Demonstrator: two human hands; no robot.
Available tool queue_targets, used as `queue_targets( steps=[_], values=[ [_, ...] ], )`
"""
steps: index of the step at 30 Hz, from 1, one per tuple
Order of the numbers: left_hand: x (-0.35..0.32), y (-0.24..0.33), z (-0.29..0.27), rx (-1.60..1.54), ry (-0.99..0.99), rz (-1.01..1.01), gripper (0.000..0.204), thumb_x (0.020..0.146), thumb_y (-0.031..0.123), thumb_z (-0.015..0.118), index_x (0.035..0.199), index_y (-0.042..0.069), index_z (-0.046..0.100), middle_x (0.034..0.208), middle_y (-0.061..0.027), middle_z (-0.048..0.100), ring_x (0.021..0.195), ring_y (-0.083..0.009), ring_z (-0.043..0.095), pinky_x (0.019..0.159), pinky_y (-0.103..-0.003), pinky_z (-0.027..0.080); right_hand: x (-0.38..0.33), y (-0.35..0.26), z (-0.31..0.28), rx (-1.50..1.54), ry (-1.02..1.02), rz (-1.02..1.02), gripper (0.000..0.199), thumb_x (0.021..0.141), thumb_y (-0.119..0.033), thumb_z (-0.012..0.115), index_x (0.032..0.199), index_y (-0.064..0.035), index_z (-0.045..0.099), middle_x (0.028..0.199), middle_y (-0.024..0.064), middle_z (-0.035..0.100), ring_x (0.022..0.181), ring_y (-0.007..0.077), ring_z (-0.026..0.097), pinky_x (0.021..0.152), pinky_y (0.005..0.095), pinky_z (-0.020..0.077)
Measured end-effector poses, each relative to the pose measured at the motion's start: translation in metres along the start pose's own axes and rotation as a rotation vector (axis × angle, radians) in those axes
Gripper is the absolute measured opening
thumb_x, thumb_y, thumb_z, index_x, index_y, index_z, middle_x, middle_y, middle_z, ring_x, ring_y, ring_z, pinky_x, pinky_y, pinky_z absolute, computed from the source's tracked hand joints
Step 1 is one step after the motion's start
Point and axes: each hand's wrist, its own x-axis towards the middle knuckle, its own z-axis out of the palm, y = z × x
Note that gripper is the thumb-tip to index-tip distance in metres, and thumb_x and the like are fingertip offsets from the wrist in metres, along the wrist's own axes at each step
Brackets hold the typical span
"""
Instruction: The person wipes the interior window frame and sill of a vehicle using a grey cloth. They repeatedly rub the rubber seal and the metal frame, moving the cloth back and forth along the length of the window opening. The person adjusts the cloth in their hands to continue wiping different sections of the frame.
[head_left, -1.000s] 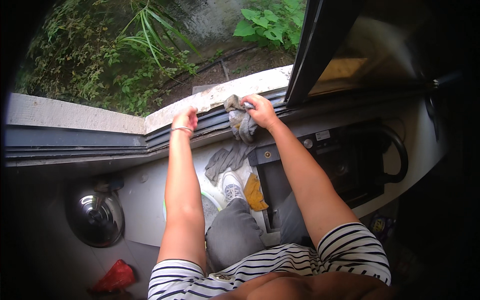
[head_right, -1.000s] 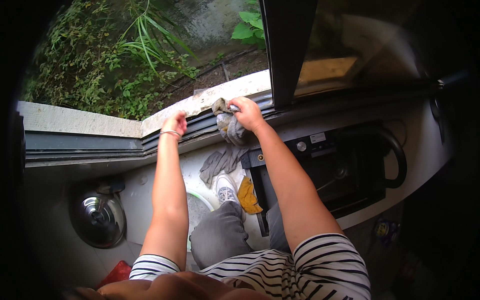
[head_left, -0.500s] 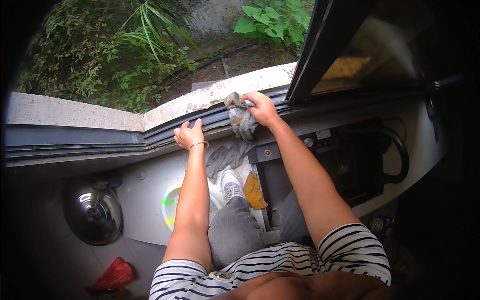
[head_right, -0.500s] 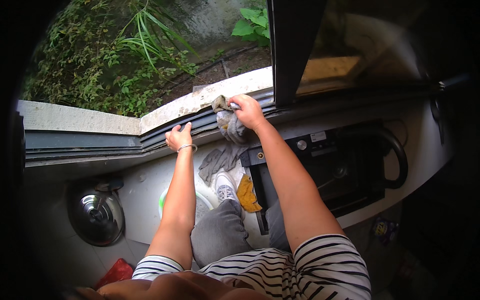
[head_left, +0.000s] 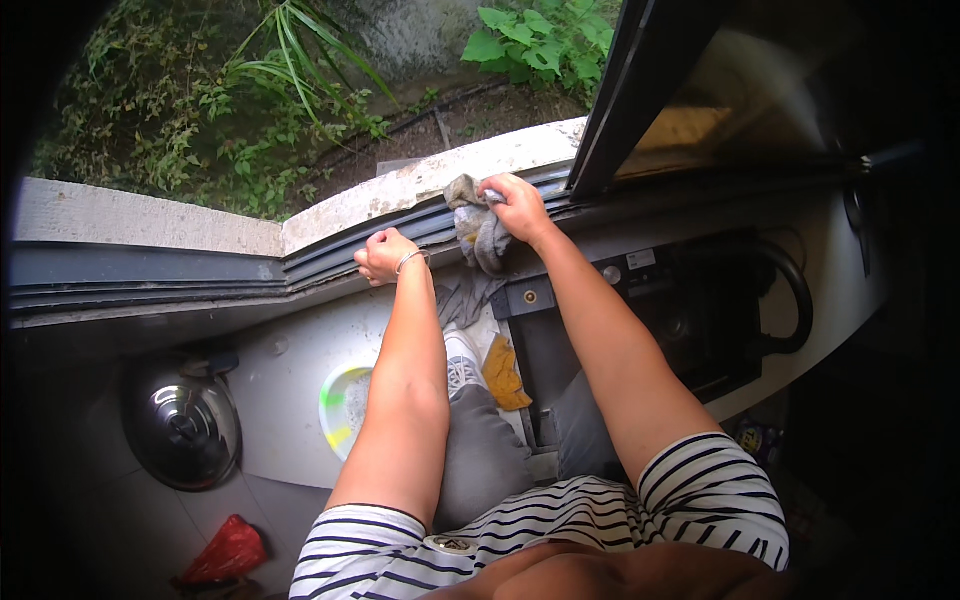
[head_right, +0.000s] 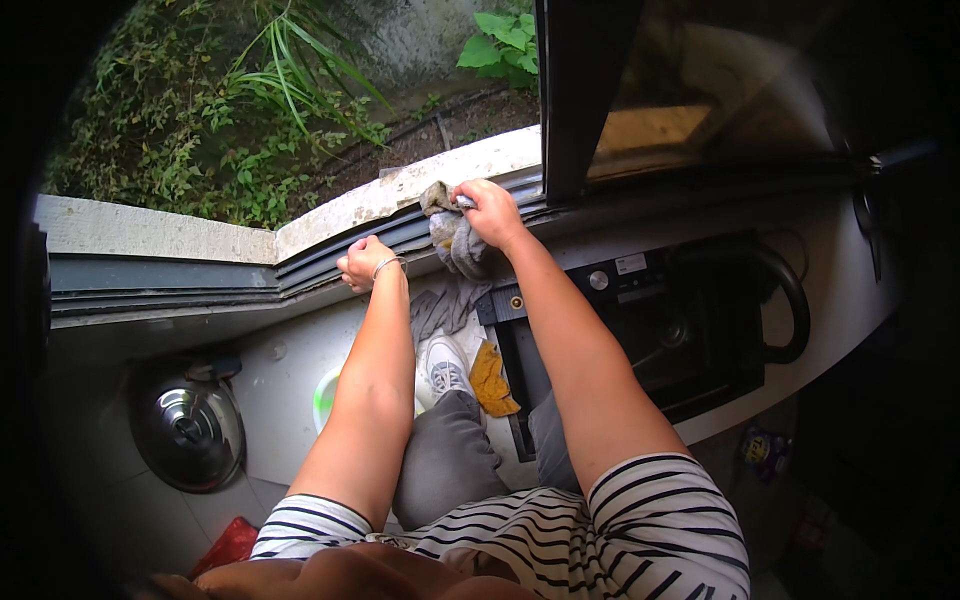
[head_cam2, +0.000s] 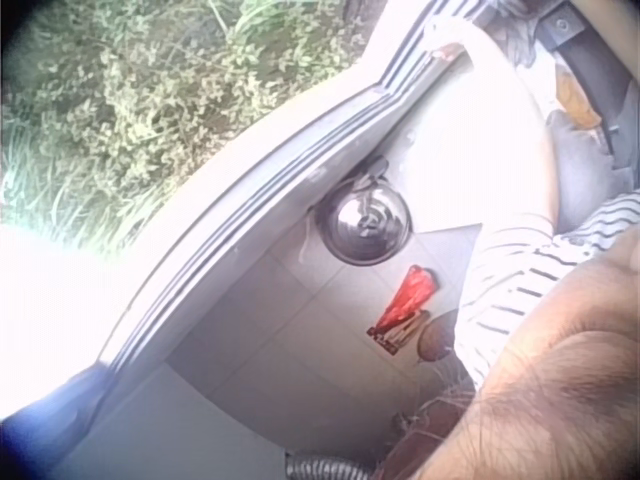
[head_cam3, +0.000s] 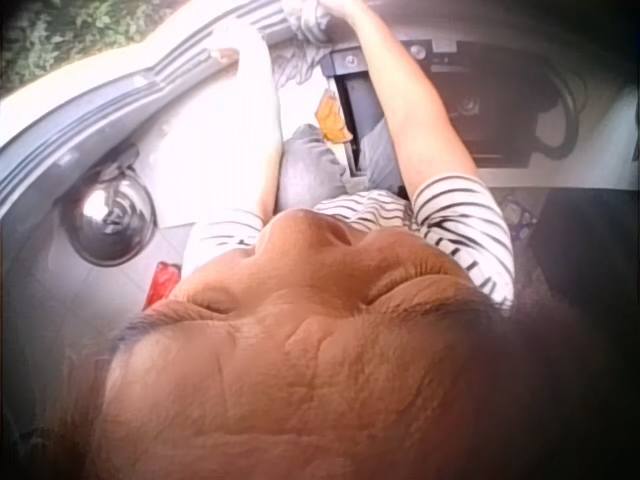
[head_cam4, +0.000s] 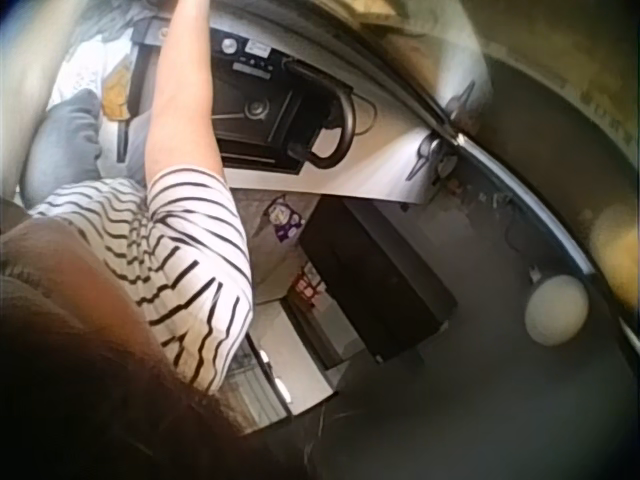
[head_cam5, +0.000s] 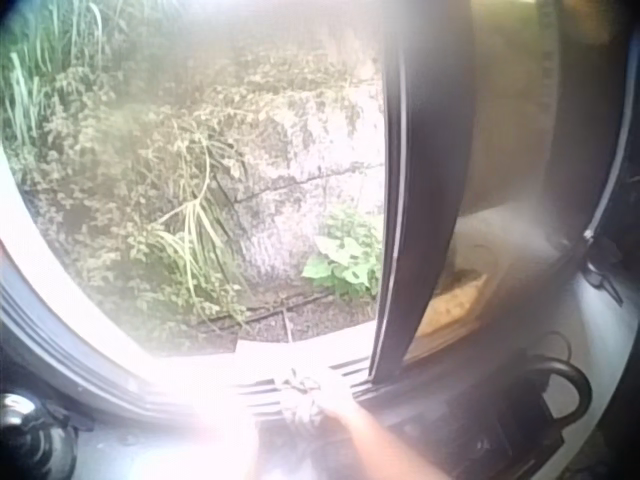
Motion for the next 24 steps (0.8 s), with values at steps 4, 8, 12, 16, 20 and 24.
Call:
queue_targets(
  steps=[4, 8, 12, 16, 20, 24],
  values=[
    [0.008, 0.002, -0.012, -0.107, -0.194, -0.082, 0.009, 0.068, 0.025, 0.072, 0.073, 0.018, 0.071, 0.097, -0.0012, 0.058, 0.100, -0.0286, 0.053, 0.092, -0.048, 0.038, 0.002, 0.004, -0.001, 0.043, 0.000, 0.023, 0.026, 0.069, 0.003, 0.058, 0.092, -0.0082, 0.062, 0.092, 0.0084, 0.062, 0.089, 0.0252, 0.059, 0.077, 0.0317, 0.0460],
    [0.033, 0.001, -0.022, -1.096, -0.510, -0.095, 0.012, 0.073, 0.001, 0.069, 0.084, -0.002, 0.066, 0.079, -0.0038, 0.064, 0.074, -0.0140, 0.058, 0.074, -0.028, 0.048, 0.002, 0.009, -0.008, 0.406, 0.018, 0.165, 0.023, 0.072, 0.004, 0.058, 0.093, -0.0052, 0.063, 0.087, 0.0017, 0.060, 0.081, 0.0136, 0.057, 0.071, 0.0248, 0.0441],
    [0.028, 0.065, -0.051, -1.267, -0.704, 0.359, 0.029, 0.078, 0.001, 0.064, 0.107, -0.001, 0.062, 0.091, -0.0068, 0.066, 0.078, -0.0150, 0.060, 0.074, -0.027, 0.049, -0.031, 0.001, -0.026, 0.826, 0.104, 0.279, 0.022, 0.074, 0.004, 0.058, 0.094, -0.0049, 0.063, 0.088, 0.0012, 0.058, 0.076, 0.0086, 0.052, 0.070, 0.0213, 0.0422],
    [0.030, 0.053, -0.059, -0.717, -0.612, 0.740, 0.018, 0.077, 0.019, 0.072, 0.086, 0.004, 0.070, 0.084, -0.0080, 0.066, 0.070, -0.0171, 0.059, 0.063, -0.029, 0.046, -0.076, -0.026, -0.036, 1.125, 0.265, 0.305, 0.021, 0.078, 0.004, 0.057, 0.097, -0.0042, 0.061, 0.089, 0.0001, 0.058, 0.080, 0.0080, 0.053, 0.074, 0.0204, 0.0414],
    [-0.020, -0.003, -0.056, -0.254, -0.528, 0.902, 0.025, 0.067, 0.034, 0.077, 0.066, 0.011, 0.067, 0.076, -0.0083, 0.058, 0.082, -0.0285, 0.055, 0.077, -0.042, 0.043, -0.085, -0.025, -0.046, 1.274, 0.352, 0.290, 0.020, 0.082, 0.005, 0.055, 0.100, -0.0040, 0.060, 0.089, -0.0001, 0.058, 0.080, 0.0073, 0.053, 0.075, 0.0204, 0.0422],
    [-0.045, -0.008, -0.046, -0.075, -0.277, 0.977, 0.037, 0.064, 0.042, 0.077, 0.068, 0.009, 0.061, 0.084, -0.0085, 0.055, 0.090, -0.0299, 0.052, 0.081, -0.044, 0.039, -0.086, -0.033, -0.041, 1.291, 0.345, 0.279, 0.020, 0.082, 0.005, 0.055, 0.100, -0.0034, 0.060, 0.088, -0.0003, 0.058, 0.078, 0.0065, 0.053, 0.073, 0.0211, 0.0430]
  ],
)
